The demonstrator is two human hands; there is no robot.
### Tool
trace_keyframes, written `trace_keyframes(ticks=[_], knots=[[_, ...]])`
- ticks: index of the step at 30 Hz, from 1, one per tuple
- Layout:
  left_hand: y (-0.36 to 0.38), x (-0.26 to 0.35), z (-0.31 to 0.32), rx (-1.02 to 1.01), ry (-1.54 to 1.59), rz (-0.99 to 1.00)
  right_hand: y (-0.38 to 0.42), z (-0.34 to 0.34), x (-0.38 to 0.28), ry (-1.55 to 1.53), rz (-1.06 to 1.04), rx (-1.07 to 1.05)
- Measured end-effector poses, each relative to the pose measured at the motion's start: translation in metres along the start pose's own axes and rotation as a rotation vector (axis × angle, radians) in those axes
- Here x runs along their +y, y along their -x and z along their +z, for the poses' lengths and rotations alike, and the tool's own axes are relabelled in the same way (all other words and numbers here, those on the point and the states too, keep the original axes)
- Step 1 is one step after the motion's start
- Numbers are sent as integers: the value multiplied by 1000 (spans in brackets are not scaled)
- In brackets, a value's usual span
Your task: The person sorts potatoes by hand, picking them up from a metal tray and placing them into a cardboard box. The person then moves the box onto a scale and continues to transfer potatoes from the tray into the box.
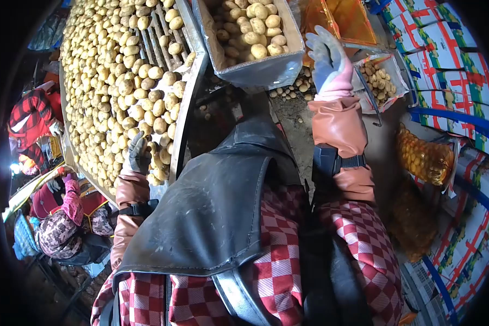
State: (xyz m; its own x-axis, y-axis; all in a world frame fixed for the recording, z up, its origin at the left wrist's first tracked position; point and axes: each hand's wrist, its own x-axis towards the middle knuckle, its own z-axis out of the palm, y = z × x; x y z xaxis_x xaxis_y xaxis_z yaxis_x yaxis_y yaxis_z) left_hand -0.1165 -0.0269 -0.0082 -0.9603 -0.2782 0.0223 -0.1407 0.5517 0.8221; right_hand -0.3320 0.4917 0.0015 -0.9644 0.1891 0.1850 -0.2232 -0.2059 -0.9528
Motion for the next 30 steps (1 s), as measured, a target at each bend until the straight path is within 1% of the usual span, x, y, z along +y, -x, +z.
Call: trace_keyframes(ticks=[1,2,3,5,6,7,9,10,11,13,14,15,16,17,18,19,21,22,23,24,25,26,27,28,29,30], knots=[[6,3,0,22,473,-431,3,5,-3,94,5,-24],[13,7,3,61,446,-420,4,9,-7,-19,54,-31],[18,13,1,72,444,-423,3,8,-2,-24,57,-41],[33,24,-4,72,742,-601,-1,13,6,-100,29,-114],[43,26,-3,132,685,-603,-1,14,7,-73,68,-92],[52,26,-2,150,687,-603,-6,13,12,-81,69,-108],[74,23,-1,228,782,-569,-13,10,23,-191,47,-191],[84,21,1,268,830,-549,-14,8,26,-114,20,-192],[94,19,3,307,877,-530,-17,4,26,-120,24,-210],[114,10,7,374,961,-495,-17,-14,25,-79,106,-218],[117,-1,16,366,543,-407,-20,-30,23,-3,114,-231],[123,-20,20,359,549,-419,-22,-51,24,4,114,-241],[130,-43,21,322,724,-447,-25,-75,28,-16,119,-226],[133,-54,27,289,898,-464,-28,-92,30,-42,119,-213],[114,7,63,529,888,-626,-29,-100,12,56,204,-107],[115,-6,63,345,642,-556,-38,-130,27,-51,205,-52],[96,76,102,446,1013,-720,-44,-154,22,-68,274,114],[96,78,110,454,1013,-755,-47,-158,18,-69,276,110],[97,78,116,461,1014,-788,-51,-162,14,-52,300,168],[100,69,110,282,1055,-753,-54,-165,11,-34,322,225],[106,60,103,105,1090,-713,-54,-166,10,-36,320,219],[110,61,108,113,1093,-709,-53,-165,10,-47,296,183],[116,61,112,134,454,-374,-52,-163,10,-60,271,146],[122,63,115,142,-182,-39,-53,-160,7,-54,310,124],[130,66,115,151,-181,-42,-55,-164,15,-55,309,115],[140,70,114,223,221,-244,-56,-170,31,-108,317,100]])
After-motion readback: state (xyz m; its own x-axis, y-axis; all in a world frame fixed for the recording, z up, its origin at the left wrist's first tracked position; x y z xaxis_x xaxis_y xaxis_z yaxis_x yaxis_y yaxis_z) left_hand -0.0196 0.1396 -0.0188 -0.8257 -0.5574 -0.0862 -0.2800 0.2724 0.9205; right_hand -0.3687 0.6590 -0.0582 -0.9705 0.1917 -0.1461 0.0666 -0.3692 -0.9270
